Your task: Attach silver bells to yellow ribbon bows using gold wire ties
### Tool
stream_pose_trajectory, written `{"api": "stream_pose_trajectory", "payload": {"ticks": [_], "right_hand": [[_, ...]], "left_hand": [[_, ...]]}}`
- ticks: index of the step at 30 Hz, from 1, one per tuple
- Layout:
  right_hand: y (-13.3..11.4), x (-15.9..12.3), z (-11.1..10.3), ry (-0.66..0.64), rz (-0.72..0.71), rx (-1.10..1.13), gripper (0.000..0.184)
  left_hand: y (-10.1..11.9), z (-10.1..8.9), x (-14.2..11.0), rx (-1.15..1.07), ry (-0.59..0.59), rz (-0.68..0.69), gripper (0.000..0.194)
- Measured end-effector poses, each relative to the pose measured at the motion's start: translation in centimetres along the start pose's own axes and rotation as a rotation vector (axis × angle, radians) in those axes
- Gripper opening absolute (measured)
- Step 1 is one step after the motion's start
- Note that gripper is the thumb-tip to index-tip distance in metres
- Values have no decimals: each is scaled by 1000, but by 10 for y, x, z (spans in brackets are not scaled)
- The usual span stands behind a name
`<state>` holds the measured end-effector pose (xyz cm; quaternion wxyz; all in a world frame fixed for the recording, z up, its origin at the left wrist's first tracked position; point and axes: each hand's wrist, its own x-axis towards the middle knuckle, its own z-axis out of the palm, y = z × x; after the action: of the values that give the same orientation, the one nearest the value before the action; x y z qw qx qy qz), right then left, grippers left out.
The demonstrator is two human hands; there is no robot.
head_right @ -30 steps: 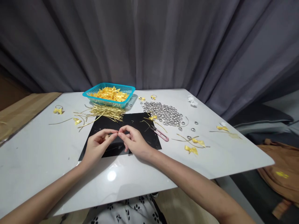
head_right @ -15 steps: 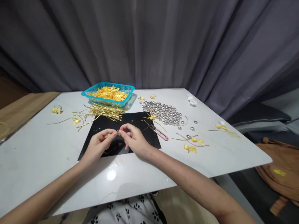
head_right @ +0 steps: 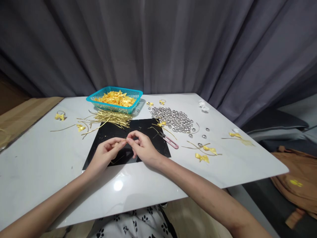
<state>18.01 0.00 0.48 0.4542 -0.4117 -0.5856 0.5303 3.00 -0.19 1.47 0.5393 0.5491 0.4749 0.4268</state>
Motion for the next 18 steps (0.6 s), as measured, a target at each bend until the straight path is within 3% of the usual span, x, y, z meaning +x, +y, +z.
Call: {"api": "stream_pose_trajectory", "payload": {"ticks": [18], "right_hand": [[0, 0, 0, 2, 11, 15, 18]], "left_hand": [[-6, -1, 0, 30, 60, 49, 35]]}}
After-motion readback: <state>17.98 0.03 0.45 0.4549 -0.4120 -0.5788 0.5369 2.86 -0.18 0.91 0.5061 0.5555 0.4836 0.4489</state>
